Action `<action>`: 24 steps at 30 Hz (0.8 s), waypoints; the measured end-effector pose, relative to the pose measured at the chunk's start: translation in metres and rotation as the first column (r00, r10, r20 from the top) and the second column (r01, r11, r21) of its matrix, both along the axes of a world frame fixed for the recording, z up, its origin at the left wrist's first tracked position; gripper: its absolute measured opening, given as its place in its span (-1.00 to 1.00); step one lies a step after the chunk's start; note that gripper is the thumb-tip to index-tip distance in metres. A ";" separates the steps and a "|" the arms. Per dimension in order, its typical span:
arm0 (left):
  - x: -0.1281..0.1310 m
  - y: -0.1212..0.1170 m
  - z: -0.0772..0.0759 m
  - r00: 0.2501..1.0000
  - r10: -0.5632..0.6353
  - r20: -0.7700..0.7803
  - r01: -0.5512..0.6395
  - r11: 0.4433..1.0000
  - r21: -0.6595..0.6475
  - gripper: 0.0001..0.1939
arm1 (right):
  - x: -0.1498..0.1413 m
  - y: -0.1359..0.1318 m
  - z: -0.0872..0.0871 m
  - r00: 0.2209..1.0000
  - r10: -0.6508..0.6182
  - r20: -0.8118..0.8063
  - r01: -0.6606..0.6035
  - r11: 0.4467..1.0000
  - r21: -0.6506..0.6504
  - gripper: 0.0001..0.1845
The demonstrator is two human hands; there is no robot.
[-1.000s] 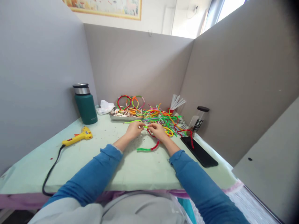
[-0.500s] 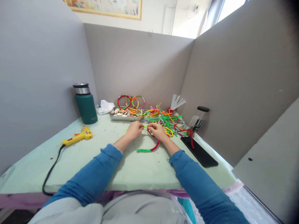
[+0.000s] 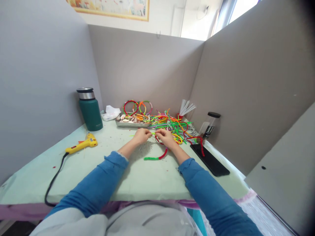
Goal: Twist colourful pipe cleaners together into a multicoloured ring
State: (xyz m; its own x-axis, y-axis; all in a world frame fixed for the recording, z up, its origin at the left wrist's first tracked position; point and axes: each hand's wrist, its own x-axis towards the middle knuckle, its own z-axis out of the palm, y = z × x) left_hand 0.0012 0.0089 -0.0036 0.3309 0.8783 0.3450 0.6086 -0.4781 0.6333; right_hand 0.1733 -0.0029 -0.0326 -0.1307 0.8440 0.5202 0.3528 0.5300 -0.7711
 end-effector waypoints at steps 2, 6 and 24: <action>-0.001 -0.001 0.000 0.994 -0.023 0.108 0.042 0.983 -0.181 -0.78 | 0.000 -0.001 0.001 1.000 0.007 -0.008 -0.007 1.000 0.000 -0.72; -0.004 -0.003 0.000 0.906 -0.091 0.413 0.297 0.832 -0.468 -0.77 | -0.001 -0.002 0.001 0.999 0.029 -0.020 -0.029 1.000 0.012 -0.72; -0.004 -0.005 0.002 0.960 -0.090 0.265 0.180 0.922 -0.342 -0.68 | 0.002 0.005 -0.005 0.999 0.024 0.025 -0.024 1.000 0.002 -0.75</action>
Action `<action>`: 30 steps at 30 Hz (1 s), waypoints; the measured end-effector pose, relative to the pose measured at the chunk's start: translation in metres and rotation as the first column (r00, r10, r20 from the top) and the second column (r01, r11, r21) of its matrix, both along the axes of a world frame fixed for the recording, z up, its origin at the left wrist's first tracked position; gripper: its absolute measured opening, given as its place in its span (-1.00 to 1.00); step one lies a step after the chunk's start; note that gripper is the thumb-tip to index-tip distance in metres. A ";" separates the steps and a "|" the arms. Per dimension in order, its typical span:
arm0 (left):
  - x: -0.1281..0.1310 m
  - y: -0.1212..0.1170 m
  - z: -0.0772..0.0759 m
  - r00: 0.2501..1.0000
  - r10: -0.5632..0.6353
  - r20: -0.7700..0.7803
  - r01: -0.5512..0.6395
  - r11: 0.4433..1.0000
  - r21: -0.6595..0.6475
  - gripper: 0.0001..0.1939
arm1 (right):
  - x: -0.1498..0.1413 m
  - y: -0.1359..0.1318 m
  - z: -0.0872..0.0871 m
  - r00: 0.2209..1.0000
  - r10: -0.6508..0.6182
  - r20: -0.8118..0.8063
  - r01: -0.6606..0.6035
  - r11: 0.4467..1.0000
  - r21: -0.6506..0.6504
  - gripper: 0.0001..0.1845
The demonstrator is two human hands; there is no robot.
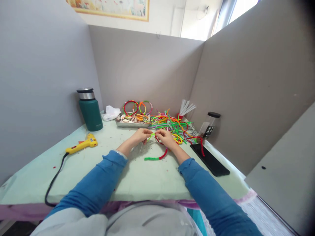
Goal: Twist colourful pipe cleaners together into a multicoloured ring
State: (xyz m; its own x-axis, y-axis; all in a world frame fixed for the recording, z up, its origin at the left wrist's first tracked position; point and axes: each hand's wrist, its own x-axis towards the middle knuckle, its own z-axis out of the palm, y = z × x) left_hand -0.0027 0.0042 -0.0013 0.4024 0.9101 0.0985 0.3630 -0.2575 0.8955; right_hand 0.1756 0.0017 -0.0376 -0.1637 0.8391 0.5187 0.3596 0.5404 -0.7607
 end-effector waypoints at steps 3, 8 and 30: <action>0.001 0.002 -0.002 0.991 0.025 -0.135 0.000 0.983 0.182 -0.69 | -0.001 0.001 0.000 1.000 -0.002 0.004 0.002 1.000 0.003 -0.76; 0.001 0.006 -0.005 0.933 0.180 -0.312 0.023 0.835 0.550 -0.73 | -0.002 0.001 0.001 1.000 -0.004 0.009 0.004 1.000 0.009 -0.77; 0.003 0.004 -0.008 0.914 0.274 -0.299 -0.025 0.773 0.634 -0.77 | -0.001 0.000 0.001 1.000 -0.014 0.021 0.014 1.000 -0.005 -0.75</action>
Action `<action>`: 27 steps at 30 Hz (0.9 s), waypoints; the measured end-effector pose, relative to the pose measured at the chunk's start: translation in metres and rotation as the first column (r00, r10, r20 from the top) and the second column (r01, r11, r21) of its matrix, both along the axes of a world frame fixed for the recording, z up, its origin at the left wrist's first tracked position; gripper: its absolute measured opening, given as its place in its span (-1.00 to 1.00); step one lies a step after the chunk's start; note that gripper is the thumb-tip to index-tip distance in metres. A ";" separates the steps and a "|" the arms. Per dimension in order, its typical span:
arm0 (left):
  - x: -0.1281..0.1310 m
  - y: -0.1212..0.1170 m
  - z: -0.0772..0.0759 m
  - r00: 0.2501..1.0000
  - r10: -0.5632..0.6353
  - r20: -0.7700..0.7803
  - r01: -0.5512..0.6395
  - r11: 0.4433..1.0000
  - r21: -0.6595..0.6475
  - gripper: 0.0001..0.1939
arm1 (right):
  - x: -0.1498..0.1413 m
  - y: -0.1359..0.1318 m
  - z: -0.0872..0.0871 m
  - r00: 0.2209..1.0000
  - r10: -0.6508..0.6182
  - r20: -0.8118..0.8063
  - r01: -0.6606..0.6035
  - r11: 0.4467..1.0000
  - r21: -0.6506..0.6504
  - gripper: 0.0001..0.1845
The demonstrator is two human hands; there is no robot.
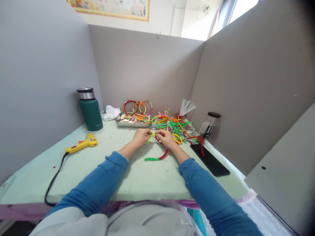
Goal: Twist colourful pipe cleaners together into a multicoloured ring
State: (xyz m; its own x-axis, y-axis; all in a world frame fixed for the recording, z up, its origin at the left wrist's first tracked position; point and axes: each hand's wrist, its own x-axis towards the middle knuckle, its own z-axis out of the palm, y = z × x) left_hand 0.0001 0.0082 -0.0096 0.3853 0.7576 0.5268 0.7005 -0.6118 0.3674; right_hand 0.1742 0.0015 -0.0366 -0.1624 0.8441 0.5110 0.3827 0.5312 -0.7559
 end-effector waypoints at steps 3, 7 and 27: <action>0.000 0.001 0.000 0.999 0.014 0.043 -0.012 0.999 -0.041 -0.79 | 0.000 -0.001 0.000 1.000 0.002 0.000 -0.002 1.000 0.006 -0.76; 0.000 0.003 0.000 0.987 0.036 0.159 0.001 0.975 -0.223 -0.77 | 0.000 -0.003 0.001 1.000 0.008 0.021 -0.008 1.000 0.006 -0.76; 0.002 0.002 0.007 0.684 0.389 0.617 0.417 0.485 -0.768 -0.77 | -0.003 -0.011 0.005 0.999 0.048 0.017 -0.048 0.999 0.004 -0.75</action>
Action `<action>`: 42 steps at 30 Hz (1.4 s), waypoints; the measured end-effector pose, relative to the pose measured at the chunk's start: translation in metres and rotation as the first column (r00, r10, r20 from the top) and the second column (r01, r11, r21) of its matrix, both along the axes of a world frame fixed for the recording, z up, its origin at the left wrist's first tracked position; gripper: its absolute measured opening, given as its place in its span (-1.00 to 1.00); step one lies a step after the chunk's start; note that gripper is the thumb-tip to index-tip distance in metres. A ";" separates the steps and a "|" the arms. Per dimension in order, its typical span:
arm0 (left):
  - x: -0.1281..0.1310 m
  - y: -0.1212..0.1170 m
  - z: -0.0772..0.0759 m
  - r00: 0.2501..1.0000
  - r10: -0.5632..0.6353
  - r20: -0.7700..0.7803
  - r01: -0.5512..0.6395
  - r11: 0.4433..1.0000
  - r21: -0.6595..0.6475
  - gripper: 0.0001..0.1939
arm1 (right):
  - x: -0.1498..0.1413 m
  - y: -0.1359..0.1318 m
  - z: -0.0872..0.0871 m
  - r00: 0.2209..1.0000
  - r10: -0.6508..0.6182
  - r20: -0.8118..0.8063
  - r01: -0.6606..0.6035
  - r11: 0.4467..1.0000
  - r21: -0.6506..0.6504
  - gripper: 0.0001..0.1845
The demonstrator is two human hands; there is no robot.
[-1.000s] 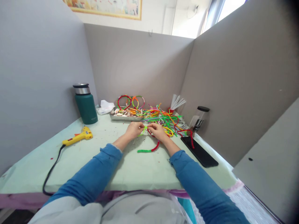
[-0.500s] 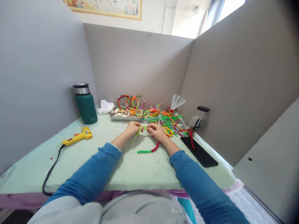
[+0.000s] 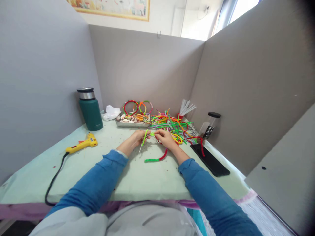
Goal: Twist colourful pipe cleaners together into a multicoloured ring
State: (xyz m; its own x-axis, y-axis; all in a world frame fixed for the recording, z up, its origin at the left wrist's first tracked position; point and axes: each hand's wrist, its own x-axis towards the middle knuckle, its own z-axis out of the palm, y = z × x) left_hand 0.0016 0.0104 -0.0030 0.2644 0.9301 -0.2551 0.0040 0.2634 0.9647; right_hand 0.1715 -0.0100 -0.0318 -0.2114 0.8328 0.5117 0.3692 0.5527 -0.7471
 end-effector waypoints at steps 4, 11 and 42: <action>0.001 -0.003 0.001 0.999 -0.052 -0.010 0.052 0.998 0.021 -0.59 | 0.000 0.004 0.000 0.999 -0.026 -0.034 0.026 1.000 0.011 -0.74; 0.001 -0.008 0.001 0.975 -0.010 -0.223 0.060 0.974 0.221 -0.44 | 0.003 0.010 -0.003 0.997 -0.081 -0.019 0.082 0.996 0.033 -0.73; -0.002 -0.006 0.006 0.988 -0.155 -0.023 0.155 0.988 0.007 -0.83 | -0.002 -0.001 0.003 1.000 0.016 0.009 -0.016 1.000 0.008 -0.75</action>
State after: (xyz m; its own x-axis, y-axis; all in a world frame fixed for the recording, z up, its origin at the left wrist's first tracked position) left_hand -0.0002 0.0044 0.0030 0.4002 0.8803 -0.2547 0.0654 0.2498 0.9661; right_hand 0.1690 -0.0112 -0.0286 -0.2291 0.8251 0.5164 0.3673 0.5646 -0.7392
